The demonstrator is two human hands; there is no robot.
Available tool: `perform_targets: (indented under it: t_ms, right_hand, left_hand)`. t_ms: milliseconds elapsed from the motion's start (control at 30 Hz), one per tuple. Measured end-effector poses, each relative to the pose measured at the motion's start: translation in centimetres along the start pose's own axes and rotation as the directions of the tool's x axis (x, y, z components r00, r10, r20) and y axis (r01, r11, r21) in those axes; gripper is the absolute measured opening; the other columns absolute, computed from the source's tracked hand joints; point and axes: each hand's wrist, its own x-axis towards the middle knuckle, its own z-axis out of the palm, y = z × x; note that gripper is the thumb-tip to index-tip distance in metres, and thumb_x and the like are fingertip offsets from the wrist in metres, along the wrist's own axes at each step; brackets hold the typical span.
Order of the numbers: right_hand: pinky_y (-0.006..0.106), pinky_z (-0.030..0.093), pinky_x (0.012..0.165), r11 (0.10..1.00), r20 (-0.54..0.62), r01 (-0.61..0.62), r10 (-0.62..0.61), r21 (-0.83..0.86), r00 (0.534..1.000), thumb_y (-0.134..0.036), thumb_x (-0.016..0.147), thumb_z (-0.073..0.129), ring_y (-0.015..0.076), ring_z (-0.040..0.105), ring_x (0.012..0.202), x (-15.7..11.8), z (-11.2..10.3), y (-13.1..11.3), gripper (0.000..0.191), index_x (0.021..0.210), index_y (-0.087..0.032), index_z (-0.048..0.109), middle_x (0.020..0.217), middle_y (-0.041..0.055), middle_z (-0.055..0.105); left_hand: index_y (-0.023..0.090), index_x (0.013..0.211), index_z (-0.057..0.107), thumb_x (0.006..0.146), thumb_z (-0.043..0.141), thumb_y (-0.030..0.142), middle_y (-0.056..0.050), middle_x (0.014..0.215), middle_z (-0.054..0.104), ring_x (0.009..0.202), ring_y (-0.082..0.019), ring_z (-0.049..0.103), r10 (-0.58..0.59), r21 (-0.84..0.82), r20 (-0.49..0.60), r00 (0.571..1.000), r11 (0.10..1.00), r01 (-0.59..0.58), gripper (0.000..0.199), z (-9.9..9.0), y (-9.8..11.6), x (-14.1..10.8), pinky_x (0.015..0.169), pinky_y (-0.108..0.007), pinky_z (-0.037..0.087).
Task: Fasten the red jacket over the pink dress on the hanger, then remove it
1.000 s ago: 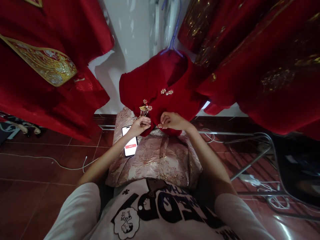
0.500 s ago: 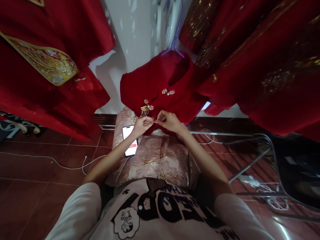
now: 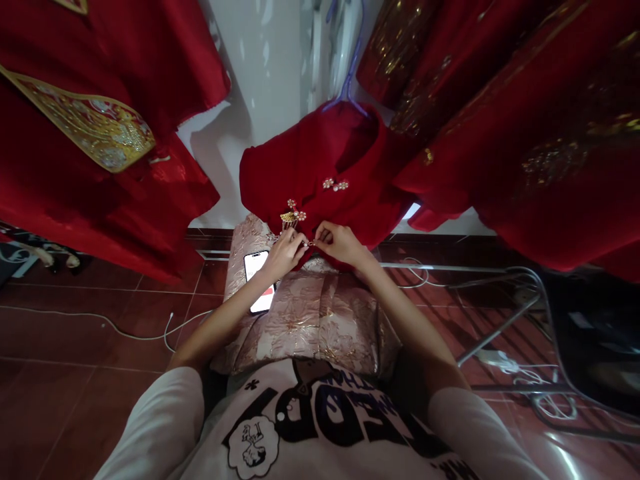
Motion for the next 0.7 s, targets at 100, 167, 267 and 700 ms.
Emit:
perform_targets:
  t_ms: [100,167,267,700]
  right_hand:
    - [0.022,0.047,0.064,0.999,0.013,0.032,-0.032,-0.006,0.999,-0.016,0.077,0.061,0.0121,0.062,0.066,-0.1,0.2,0.0,0.007,0.08,-0.02,0.057,0.075,-0.0004,0.065]
    - [0.022,0.047,0.065,0.999,0.016,0.042,-0.042,0.0,0.999,-0.017,0.077,0.061,0.0123,0.062,0.068,-0.1,0.3,0.1,0.007,0.081,-0.02,0.057,0.076,-0.0003,0.066]
    - [0.022,0.047,0.066,0.998,0.01,0.054,-0.054,0.014,0.999,-0.017,0.078,0.06,0.0125,0.062,0.069,-0.1,0.4,0.0,0.006,0.082,-0.021,0.057,0.077,0.0001,0.066]
    - [0.021,0.044,0.068,0.988,-0.012,0.046,-0.048,-0.145,0.999,-0.013,0.081,0.057,0.0117,0.061,0.07,-0.4,1.2,-0.7,0.008,0.084,-0.02,0.058,0.08,0.0001,0.067]
  left_hand:
    - [0.02,0.092,0.06,0.093,0.055,0.022,-0.006,0.091,0.062,0.085,-0.02,0.06,-0.066,-0.161,-0.027,0.997,0.985,0.061,0.006,0.2,-0.1,0.0,0.082,-0.032,0.049]
    - [0.02,0.09,0.061,0.089,0.058,0.02,-0.003,0.086,0.066,0.078,-0.016,0.063,-0.136,-0.306,-0.02,0.99,0.944,0.124,0.003,0.4,-0.1,0.1,0.078,-0.029,0.051]
    - [0.018,0.087,0.065,0.081,0.064,0.018,-0.003,0.085,0.071,0.076,-0.014,0.067,-0.265,-0.512,0.041,0.963,0.823,0.248,0.006,0.7,-0.3,0.3,0.076,-0.027,0.054]
    - [0.015,0.076,0.074,0.063,0.08,0.039,-0.007,0.079,0.077,0.074,-0.019,0.072,-0.428,-0.709,0.103,0.898,0.601,0.368,0.028,1.3,-1.7,0.5,0.077,-0.034,0.06]
